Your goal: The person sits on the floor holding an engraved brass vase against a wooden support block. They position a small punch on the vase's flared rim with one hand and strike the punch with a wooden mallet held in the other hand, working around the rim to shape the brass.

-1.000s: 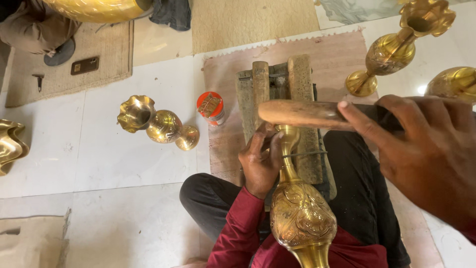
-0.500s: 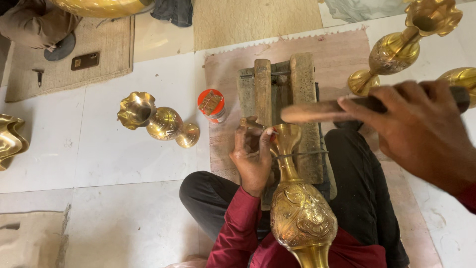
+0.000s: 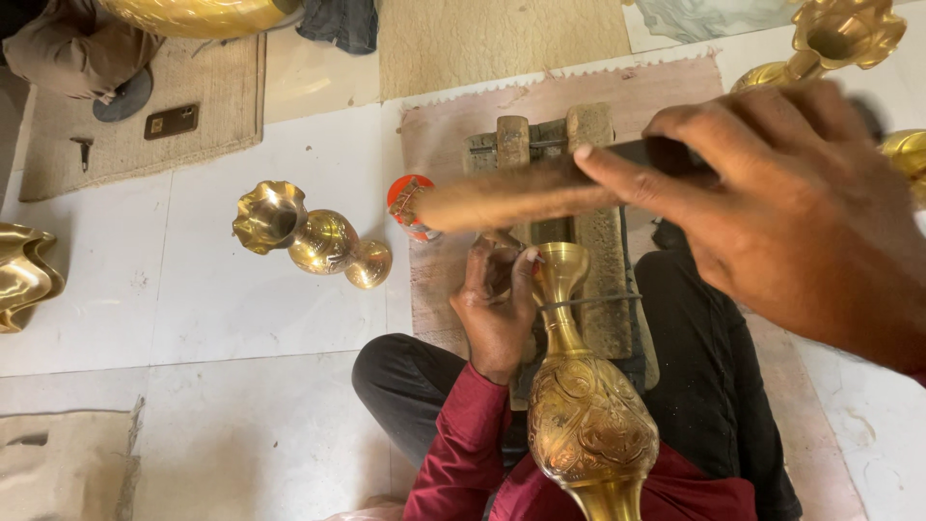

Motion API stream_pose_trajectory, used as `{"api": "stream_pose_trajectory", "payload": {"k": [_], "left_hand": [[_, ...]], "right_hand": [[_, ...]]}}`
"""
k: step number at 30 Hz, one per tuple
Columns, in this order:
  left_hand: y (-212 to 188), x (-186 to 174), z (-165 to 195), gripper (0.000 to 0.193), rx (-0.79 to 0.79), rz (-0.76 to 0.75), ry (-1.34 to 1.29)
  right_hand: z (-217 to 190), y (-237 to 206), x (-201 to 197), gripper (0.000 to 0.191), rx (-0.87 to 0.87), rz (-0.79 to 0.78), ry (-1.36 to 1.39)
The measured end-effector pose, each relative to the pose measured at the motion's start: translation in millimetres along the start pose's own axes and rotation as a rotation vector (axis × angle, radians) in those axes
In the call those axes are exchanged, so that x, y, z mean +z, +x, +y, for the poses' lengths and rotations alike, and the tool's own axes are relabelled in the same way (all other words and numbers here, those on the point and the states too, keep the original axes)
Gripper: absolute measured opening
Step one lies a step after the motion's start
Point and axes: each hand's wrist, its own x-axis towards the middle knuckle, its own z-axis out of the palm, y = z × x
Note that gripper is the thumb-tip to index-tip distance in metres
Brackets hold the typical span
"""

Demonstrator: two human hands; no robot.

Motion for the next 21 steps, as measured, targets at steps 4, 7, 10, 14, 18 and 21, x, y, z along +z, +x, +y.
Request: {"api": "stream_pose_trajectory", "payload": {"k": [4, 7, 10, 14, 18, 21], "left_hand": [[9.4, -1.3, 0.1, 0.037, -0.068, -0.046, -0.019], [14.0, -3.8, -0.3, 0.042, -0.061, -0.086, -0.049], [16.6, -5.5, -0.5, 0.044, -0.088, -0.139, -0.065], [20.8, -10.2, 1.2, 0.043, -0.053, -0.205, -0.016], [28.6, -13.9, 4.0, 0.046, 0.004, -0.304, -0.002], [33.9, -18.9, 5.2, 0.047, 0.006, -0.411, -0.009]], "right_hand": [[5.0, -7.0, 5.5, 0.073, -0.063, -0.108, -0.208], [8.2, -12.9, 9.5, 0.077, 0.035, -0.112, -0.112], [8.6, -16.0, 13.4, 0.078, 0.084, -0.108, -0.047], [4.0, -26.3, 17.7, 0.067, 0.166, -0.048, 0.034], [6.5, -42.4, 24.2, 0.064, 0.171, -0.038, 0.055], [3.3, -51.8, 35.1, 0.063, 0.355, 0.073, 0.496]]}}
